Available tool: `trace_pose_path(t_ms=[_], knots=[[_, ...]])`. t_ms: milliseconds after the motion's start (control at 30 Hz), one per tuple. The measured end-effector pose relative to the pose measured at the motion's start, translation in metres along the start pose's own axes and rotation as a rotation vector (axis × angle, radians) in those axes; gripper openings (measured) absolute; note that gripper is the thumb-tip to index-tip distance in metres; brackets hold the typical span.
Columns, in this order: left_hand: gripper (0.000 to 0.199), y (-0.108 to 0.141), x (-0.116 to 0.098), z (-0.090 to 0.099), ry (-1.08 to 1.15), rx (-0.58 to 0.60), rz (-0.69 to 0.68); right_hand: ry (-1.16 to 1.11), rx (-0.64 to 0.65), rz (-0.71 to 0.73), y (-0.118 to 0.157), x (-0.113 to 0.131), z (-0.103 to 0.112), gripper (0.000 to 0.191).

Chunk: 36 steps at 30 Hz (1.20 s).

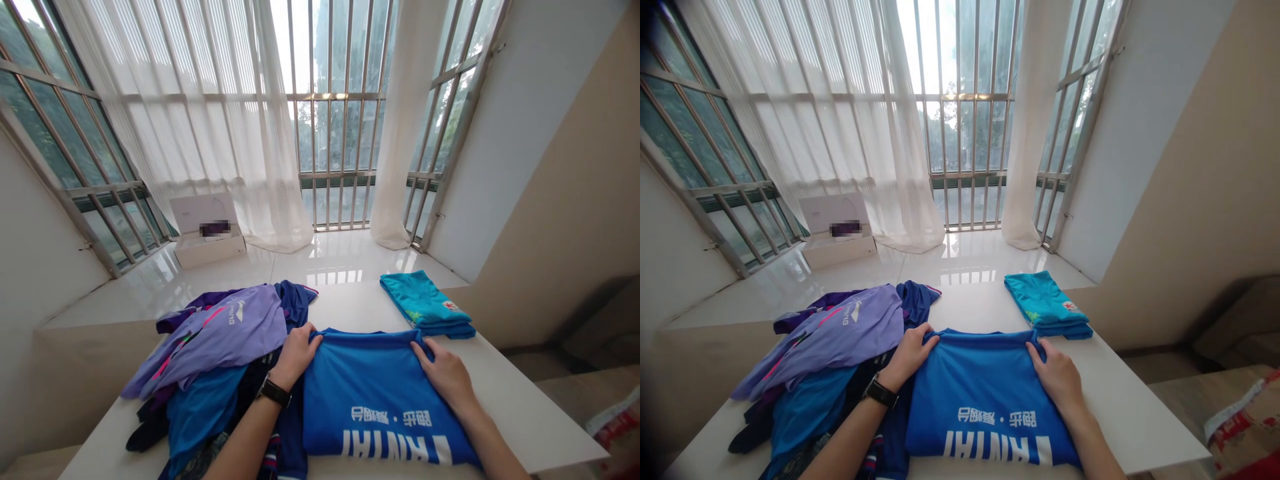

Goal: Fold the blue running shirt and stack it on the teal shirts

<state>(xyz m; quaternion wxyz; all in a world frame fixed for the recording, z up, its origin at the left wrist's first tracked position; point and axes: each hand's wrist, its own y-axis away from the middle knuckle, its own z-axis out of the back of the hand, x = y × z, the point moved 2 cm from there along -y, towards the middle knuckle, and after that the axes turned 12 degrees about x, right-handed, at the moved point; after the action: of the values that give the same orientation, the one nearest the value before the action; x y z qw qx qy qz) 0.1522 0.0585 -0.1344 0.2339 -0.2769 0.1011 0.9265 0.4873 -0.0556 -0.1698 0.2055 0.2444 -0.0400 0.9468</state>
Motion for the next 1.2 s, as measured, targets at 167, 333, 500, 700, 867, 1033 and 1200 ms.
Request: trace_pose_path(t_ms=[167,333,500,700,867,1033,1200], knots=[[0.029,0.013,-0.023,0.004,-0.151,-0.185,-0.167,-0.289,-0.056,0.001,0.003,-0.013,0.008,0.053],[0.036,0.032,-0.043,-0.009,-0.232,-0.02,-0.461,-0.07,-0.169,0.154,0.048,-0.003,0.005,0.064],[0.058,0.036,-0.033,-0.026,-0.289,0.246,-0.415,0.213,0.09,0.072,0.082,0.01,-0.03,0.082],[0.068,0.047,-0.044,-0.022,-0.248,0.336,-0.318,0.33,0.213,0.14,0.064,0.002,-0.026,0.081],[0.08,0.074,-0.064,-0.028,-0.327,0.353,-0.234,0.352,0.124,0.306,0.049,-0.006,-0.001,0.074],[0.074,0.092,-0.08,-0.029,-0.477,0.302,-0.163,0.308,0.012,0.287,0.073,0.011,-0.003,0.063],[0.058,0.097,-0.083,-0.02,-0.461,0.335,-0.329,0.337,0.23,0.206,0.077,0.043,-0.021,0.078]])
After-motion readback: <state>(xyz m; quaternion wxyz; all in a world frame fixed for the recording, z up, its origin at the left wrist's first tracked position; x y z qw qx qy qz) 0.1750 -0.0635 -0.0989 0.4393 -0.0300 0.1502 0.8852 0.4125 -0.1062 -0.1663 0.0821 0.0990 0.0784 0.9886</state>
